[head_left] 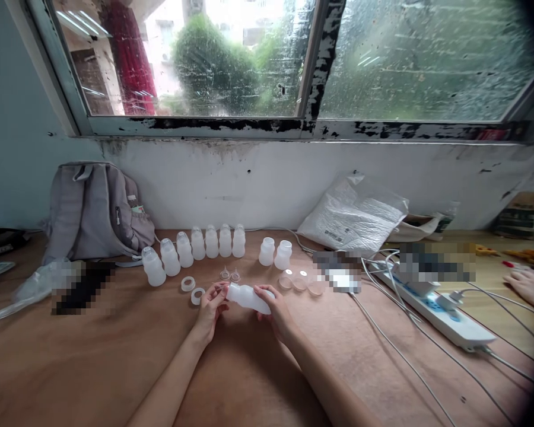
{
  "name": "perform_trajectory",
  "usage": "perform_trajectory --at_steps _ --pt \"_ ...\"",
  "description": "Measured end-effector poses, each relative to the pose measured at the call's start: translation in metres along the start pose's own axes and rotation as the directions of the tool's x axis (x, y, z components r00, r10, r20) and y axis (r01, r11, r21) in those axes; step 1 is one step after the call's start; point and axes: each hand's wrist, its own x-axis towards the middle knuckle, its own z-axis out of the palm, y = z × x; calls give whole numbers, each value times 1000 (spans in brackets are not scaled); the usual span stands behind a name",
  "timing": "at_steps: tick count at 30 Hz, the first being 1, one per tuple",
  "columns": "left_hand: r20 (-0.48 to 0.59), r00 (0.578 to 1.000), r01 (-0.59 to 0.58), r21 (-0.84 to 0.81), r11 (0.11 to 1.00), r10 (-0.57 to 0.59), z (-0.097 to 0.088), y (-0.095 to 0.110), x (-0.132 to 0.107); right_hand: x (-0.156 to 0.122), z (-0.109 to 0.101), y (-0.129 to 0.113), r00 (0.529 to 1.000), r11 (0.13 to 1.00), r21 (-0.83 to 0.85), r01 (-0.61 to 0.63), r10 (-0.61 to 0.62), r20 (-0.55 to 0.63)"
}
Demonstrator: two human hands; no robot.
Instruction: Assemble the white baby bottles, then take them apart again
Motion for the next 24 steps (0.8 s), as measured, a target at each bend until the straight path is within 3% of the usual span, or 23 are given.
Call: perform_trajectory --at_steps 3,13,20,24 --pt "-11 999 -31 64 997 32 0 -1 0 3 -1 3 999 999 35 -18 19 -28" --pt "-43 999 24 84 996 -21 -3 -3 2 -6 2 3 966 948 -205 242 -255 -39" --pt "47 999 -14 -7 1000 14 -5 1 1 0 -1 4 973 960 -191 205 -221 -62" --pt "-1 1000 -11 -68 998 11 -6 -1 4 0 -2 4 975 961 -187 203 -216 -52"
